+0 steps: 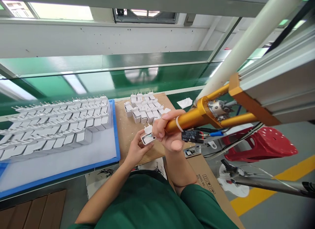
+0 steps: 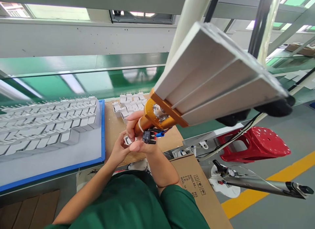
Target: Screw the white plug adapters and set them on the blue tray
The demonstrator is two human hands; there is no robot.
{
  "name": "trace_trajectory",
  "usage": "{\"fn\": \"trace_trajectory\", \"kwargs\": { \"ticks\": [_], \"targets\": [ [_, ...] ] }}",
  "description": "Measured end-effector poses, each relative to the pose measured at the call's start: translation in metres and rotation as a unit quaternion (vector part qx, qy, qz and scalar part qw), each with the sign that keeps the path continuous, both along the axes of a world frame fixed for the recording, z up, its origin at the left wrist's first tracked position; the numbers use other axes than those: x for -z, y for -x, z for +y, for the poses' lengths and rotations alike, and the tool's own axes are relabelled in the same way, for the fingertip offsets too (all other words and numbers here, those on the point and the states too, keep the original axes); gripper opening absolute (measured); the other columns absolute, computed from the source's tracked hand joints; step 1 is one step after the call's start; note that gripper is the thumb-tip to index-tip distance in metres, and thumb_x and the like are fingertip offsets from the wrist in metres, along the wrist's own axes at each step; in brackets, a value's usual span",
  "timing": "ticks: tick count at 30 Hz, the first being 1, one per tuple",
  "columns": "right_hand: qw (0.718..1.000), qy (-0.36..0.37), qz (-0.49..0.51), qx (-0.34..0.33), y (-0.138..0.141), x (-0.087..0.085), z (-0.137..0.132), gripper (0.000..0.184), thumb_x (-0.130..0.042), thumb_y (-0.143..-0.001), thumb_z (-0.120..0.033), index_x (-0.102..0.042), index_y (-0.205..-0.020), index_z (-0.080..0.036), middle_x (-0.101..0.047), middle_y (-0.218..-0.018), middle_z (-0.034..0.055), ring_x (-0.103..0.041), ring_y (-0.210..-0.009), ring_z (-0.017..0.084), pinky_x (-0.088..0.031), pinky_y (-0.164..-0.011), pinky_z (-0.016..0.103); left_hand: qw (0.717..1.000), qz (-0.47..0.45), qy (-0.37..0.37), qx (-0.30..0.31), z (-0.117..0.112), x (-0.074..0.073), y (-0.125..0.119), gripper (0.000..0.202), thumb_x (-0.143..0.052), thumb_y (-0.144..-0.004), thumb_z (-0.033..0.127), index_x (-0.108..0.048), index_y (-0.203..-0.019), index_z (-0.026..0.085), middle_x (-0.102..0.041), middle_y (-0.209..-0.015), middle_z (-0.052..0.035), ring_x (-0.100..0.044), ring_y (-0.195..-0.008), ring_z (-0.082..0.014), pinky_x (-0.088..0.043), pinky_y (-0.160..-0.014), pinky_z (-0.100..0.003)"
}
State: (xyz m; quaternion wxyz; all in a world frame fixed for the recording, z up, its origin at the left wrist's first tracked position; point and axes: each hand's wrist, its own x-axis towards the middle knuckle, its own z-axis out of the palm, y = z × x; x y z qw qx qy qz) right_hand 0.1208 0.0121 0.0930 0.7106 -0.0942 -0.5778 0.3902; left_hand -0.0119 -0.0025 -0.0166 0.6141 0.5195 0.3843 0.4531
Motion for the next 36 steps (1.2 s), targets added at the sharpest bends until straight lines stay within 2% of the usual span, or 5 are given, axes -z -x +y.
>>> {"fn": "trace_trajectory", "kwargs": {
  "ticks": [7, 16, 27, 30, 36],
  "targets": [
    [1.000, -0.017, 0.008, 0.003, 0.005, -0.004, -0.001, 0.048, -0.075, -0.079, -0.062, -0.062, -0.114, -0.032, -0.051, -0.059, -0.0086, -0.039, -0.037, 0.009, -0.034, -0.034, 0.024, 0.998, -0.056, -0.026, 0.019, -0.002, -0.013, -0.009, 0.060, -0.087, -0.073, 0.040, -0.055, -0.120, 0.022, -0.071, -0.098, -0.0010, -0.067, -0.086, -0.0155, -0.056, -0.081, -0.027],
    [1.000, 0.000, 0.004, 0.029, 0.008, -0.004, -0.003, 0.045, -0.074, -0.080, -0.062, -0.061, -0.111, -0.033, -0.050, -0.059, -0.0091, -0.037, -0.036, 0.008, -0.037, -0.033, 0.024, 0.994, -0.085, -0.060, 0.024, 0.005, -0.005, -0.016, 0.071, -0.089, -0.070, 0.049, -0.051, -0.125, 0.025, -0.071, -0.092, 0.0007, -0.067, -0.080, -0.0150, -0.053, -0.074, -0.026],
    [0.999, 0.016, 0.014, 0.044, 0.006, -0.003, -0.002, 0.043, -0.076, -0.078, -0.063, -0.060, -0.102, -0.032, -0.047, -0.055, -0.0100, -0.031, -0.032, 0.008, -0.033, -0.030, 0.025, 0.998, -0.040, -0.052, 0.019, 0.007, -0.013, -0.018, 0.080, -0.083, -0.065, 0.067, -0.049, -0.125, 0.025, -0.072, -0.096, -0.0017, -0.069, -0.087, -0.0199, -0.054, -0.080, -0.032],
    [0.998, 0.018, 0.013, 0.057, 0.007, -0.004, -0.002, 0.045, -0.075, -0.077, -0.066, -0.060, -0.101, -0.032, -0.047, -0.054, -0.0107, -0.030, -0.031, 0.007, -0.032, -0.029, 0.024, 0.997, -0.044, -0.053, 0.019, 0.007, -0.013, -0.018, 0.080, -0.084, -0.066, 0.065, -0.047, -0.126, 0.025, -0.072, -0.096, -0.0015, -0.069, -0.086, -0.0193, -0.054, -0.079, -0.032],
    [0.999, -0.015, 0.026, 0.028, 0.010, -0.010, -0.002, 0.037, -0.074, -0.083, -0.057, -0.062, -0.105, -0.030, -0.047, -0.056, -0.0103, -0.033, -0.034, 0.006, -0.033, -0.031, 0.022, 0.996, -0.069, -0.058, 0.028, 0.006, -0.013, -0.018, 0.073, -0.085, -0.071, 0.056, -0.047, -0.125, 0.025, -0.072, -0.097, -0.0006, -0.068, -0.085, -0.0176, -0.054, -0.079, -0.030]
  ]
}}
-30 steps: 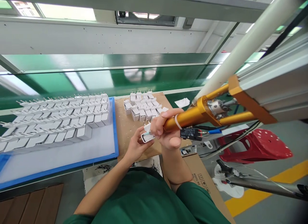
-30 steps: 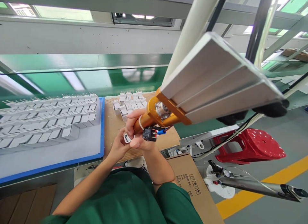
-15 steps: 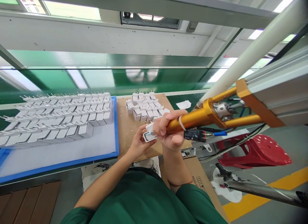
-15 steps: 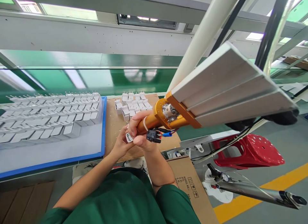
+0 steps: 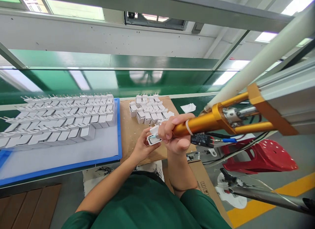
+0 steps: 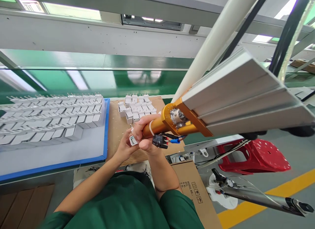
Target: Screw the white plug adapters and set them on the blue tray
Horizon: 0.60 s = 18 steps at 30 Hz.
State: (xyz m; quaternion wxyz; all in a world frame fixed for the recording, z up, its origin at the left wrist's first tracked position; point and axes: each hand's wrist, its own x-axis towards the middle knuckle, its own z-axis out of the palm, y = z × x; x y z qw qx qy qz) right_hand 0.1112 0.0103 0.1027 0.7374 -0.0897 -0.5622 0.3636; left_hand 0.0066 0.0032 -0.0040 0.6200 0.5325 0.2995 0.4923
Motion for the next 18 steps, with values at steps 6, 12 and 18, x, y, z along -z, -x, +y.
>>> {"fn": "trace_trajectory", "kwargs": {
  "ticks": [6, 12, 18],
  "targets": [
    [0.999, 0.029, -0.018, 0.040, -0.0027, 0.0012, -0.0017, 0.042, -0.073, -0.080, -0.064, -0.059, -0.101, -0.031, -0.048, -0.055, -0.0108, -0.033, -0.032, 0.007, -0.034, -0.031, 0.022, 1.000, 0.013, 0.005, -0.004, 0.0004, 0.0003, 0.0012, 0.075, -0.085, -0.070, 0.057, -0.048, -0.127, 0.025, -0.073, -0.098, -0.0016, -0.069, -0.087, -0.0186, -0.054, -0.080, -0.030],
    [0.999, 0.023, -0.014, 0.029, -0.0031, 0.0013, -0.0017, 0.041, -0.074, -0.080, -0.062, -0.058, -0.101, -0.030, -0.049, -0.055, -0.0102, -0.032, -0.032, 0.007, -0.032, -0.030, 0.023, 1.000, 0.022, 0.009, -0.013, 0.0004, 0.0026, 0.0025, 0.073, -0.085, -0.071, 0.053, -0.049, -0.127, 0.025, -0.074, -0.100, -0.0024, -0.069, -0.086, -0.0182, -0.054, -0.080, -0.030],
    [0.999, 0.039, -0.016, 0.034, -0.0040, 0.0023, -0.0019, 0.044, -0.075, -0.077, -0.065, -0.057, -0.099, -0.032, -0.045, -0.055, -0.0109, -0.029, -0.031, 0.007, -0.030, -0.029, 0.024, 0.999, 0.041, 0.011, -0.023, 0.0001, 0.0056, 0.0043, 0.072, -0.086, -0.071, 0.050, -0.051, -0.128, 0.025, -0.075, -0.103, -0.0031, -0.071, -0.088, -0.0186, -0.055, -0.082, -0.031]
  ]
}}
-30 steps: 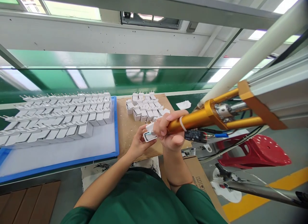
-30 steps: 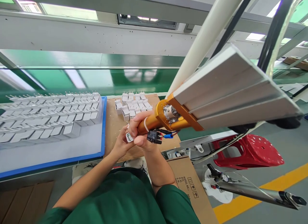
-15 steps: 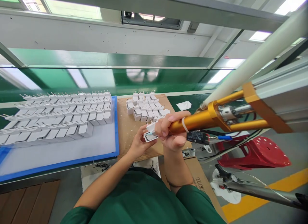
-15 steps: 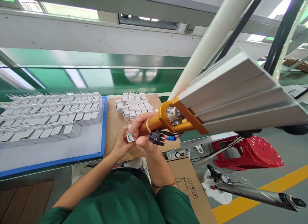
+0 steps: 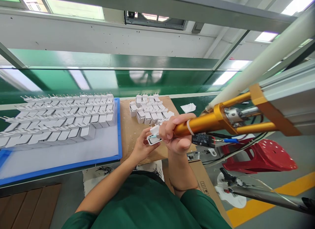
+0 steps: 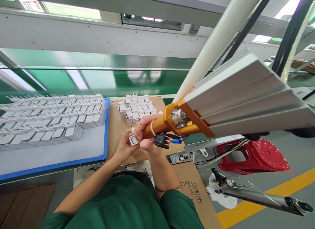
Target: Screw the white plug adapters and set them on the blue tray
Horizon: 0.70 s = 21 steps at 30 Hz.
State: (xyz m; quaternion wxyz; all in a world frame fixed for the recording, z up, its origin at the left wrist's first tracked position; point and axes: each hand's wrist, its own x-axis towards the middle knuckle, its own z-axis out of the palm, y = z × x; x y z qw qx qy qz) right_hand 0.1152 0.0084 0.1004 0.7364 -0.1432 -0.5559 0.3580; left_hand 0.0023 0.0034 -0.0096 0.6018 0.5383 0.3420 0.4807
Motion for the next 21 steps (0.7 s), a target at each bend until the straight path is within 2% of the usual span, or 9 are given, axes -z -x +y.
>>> {"fn": "trace_trajectory", "kwargs": {
  "ticks": [9, 16, 21],
  "targets": [
    [0.999, -0.031, 0.004, -0.041, 0.000, -0.002, 0.000, 0.037, -0.074, -0.083, -0.056, -0.062, -0.107, -0.031, -0.047, -0.058, -0.0086, -0.032, -0.036, 0.007, -0.034, -0.033, 0.023, 1.000, 0.007, -0.007, 0.006, 0.000, 0.001, 0.002, 0.067, -0.084, -0.074, 0.046, -0.051, -0.128, 0.025, -0.076, -0.103, -0.0032, -0.070, -0.090, -0.0190, -0.055, -0.084, -0.031],
    [0.999, -0.029, -0.005, -0.030, -0.002, 0.003, 0.002, 0.047, -0.076, -0.076, -0.065, -0.060, -0.106, -0.033, -0.047, -0.057, -0.0098, -0.028, -0.034, 0.008, -0.034, -0.030, 0.024, 0.998, 0.058, -0.014, 0.001, -0.003, -0.004, 0.009, 0.063, -0.082, -0.077, 0.041, -0.052, -0.129, 0.024, -0.076, -0.105, -0.0039, -0.071, -0.094, -0.0205, -0.054, -0.089, -0.034],
    [1.000, -0.011, -0.009, -0.018, -0.004, 0.005, 0.003, 0.052, -0.078, -0.070, -0.070, -0.059, -0.103, -0.034, -0.048, -0.056, -0.0100, -0.029, -0.034, 0.008, -0.034, -0.032, 0.025, 0.992, 0.120, -0.030, 0.002, 0.002, 0.004, 0.022, 0.057, -0.079, -0.079, 0.033, -0.055, -0.129, 0.021, -0.075, -0.113, -0.0061, -0.070, -0.104, -0.0239, -0.052, -0.096, -0.036]
  ]
}}
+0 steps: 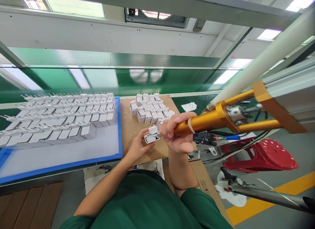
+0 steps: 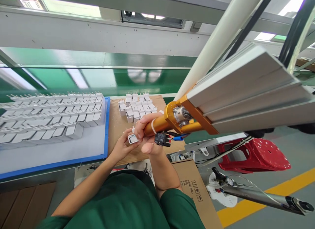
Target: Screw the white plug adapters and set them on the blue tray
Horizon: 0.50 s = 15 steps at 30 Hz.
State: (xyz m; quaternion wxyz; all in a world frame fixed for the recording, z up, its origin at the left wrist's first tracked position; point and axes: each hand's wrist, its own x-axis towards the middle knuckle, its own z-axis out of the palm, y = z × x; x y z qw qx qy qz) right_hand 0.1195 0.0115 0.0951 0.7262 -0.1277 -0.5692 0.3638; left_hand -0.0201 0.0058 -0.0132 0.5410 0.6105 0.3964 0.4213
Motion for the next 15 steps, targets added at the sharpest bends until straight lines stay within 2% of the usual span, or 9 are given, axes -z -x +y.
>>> {"fn": "trace_trajectory", "kwargs": {
  "ticks": [3, 7, 11, 15],
  "targets": [
    [1.000, -0.003, 0.003, -0.005, -0.002, 0.001, 0.001, 0.051, -0.078, -0.071, -0.068, -0.060, -0.104, -0.034, -0.048, -0.057, -0.0100, -0.030, -0.035, 0.008, -0.033, -0.032, 0.024, 0.999, 0.040, 0.023, 0.007, 0.006, 0.009, 0.010, 0.055, -0.078, -0.077, 0.029, -0.056, -0.127, 0.019, -0.074, -0.118, -0.0078, -0.068, -0.110, -0.0265, -0.049, -0.100, -0.039],
    [1.000, 0.009, 0.001, 0.025, -0.004, 0.002, 0.002, 0.049, -0.077, -0.072, -0.069, -0.061, -0.103, -0.034, -0.048, -0.056, -0.0097, -0.030, -0.034, 0.009, -0.033, -0.032, 0.025, 0.997, 0.068, 0.034, 0.016, 0.011, 0.015, 0.017, 0.053, -0.070, -0.077, 0.021, -0.056, -0.127, 0.020, -0.073, -0.117, -0.0061, -0.067, -0.109, -0.0256, -0.048, -0.101, -0.040],
    [1.000, 0.002, -0.001, 0.029, -0.008, 0.003, 0.002, 0.049, -0.076, -0.073, -0.069, -0.062, -0.104, -0.035, -0.047, -0.056, -0.0096, -0.032, -0.035, 0.009, -0.034, -0.033, 0.025, 0.997, 0.069, 0.028, 0.004, 0.014, 0.008, 0.010, 0.056, -0.066, -0.076, 0.018, -0.054, -0.130, 0.020, -0.072, -0.116, -0.0063, -0.067, -0.109, -0.0254, -0.049, -0.099, -0.039],
    [1.000, -0.011, 0.000, 0.013, -0.011, 0.002, 0.001, 0.045, -0.076, -0.077, -0.064, -0.063, -0.107, -0.032, -0.048, -0.058, -0.0084, -0.034, -0.038, 0.008, -0.036, -0.036, 0.024, 0.990, 0.133, -0.028, -0.041, 0.019, -0.002, -0.004, 0.039, -0.066, -0.080, 0.023, -0.060, -0.118, 0.018, -0.070, -0.121, -0.0102, -0.065, -0.113, -0.0282, -0.048, -0.102, -0.043]
  ]
}}
